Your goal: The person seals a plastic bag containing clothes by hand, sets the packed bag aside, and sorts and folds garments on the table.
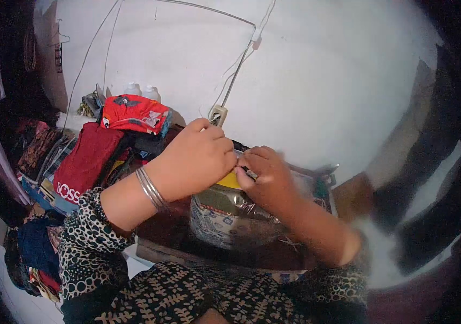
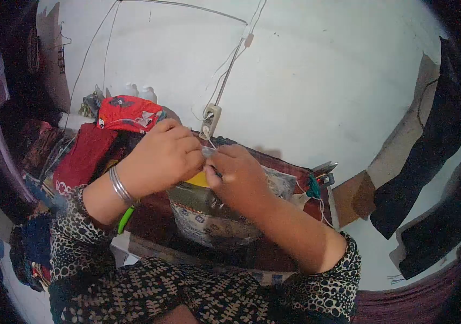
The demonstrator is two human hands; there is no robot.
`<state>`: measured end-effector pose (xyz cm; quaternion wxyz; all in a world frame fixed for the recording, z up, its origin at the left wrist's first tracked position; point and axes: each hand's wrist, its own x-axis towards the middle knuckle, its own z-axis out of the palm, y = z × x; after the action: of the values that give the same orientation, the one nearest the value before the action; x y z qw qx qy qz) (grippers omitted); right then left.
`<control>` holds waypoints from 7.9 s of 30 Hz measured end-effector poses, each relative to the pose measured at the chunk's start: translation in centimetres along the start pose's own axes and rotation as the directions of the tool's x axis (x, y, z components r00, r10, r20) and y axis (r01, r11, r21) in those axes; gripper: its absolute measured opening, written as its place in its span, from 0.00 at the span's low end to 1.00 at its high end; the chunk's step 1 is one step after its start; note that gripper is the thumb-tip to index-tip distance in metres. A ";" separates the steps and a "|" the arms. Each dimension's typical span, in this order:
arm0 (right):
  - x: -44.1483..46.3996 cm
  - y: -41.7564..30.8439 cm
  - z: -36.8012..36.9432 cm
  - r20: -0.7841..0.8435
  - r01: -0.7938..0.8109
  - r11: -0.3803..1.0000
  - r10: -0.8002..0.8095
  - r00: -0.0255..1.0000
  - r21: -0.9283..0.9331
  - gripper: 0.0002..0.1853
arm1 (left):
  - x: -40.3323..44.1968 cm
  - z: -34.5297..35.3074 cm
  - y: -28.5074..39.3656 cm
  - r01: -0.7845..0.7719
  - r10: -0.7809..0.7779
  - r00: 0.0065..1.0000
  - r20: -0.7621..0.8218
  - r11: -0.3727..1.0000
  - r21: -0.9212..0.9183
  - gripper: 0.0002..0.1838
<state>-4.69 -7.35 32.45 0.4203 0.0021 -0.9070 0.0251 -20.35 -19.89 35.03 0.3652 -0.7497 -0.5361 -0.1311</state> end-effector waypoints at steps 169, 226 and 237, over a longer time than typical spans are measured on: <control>-43.4 24.4 -18.4 -0.318 -0.960 0.232 0.909 0.271 -0.155 0.14 | -3.1 -0.9 7.1 0.348 -0.494 0.803 0.333 0.842 0.411 0.54; 2.3 3.3 -0.5 0.303 -0.326 0.929 0.366 0.880 -0.176 0.22 | -2.8 1.0 5.9 0.448 -0.441 0.893 0.090 0.856 -0.259 0.34; 1.5 0.7 -1.1 0.309 0.045 0.930 0.075 0.948 -0.366 0.27 | -3.8 1.7 5.6 0.500 -0.516 0.855 0.056 0.790 -0.356 0.49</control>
<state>-4.83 -6.61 34.33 0.2617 -0.0798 -0.9512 -0.1429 -17.14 -22.29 29.28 0.1854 -0.6288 -0.6763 -0.3358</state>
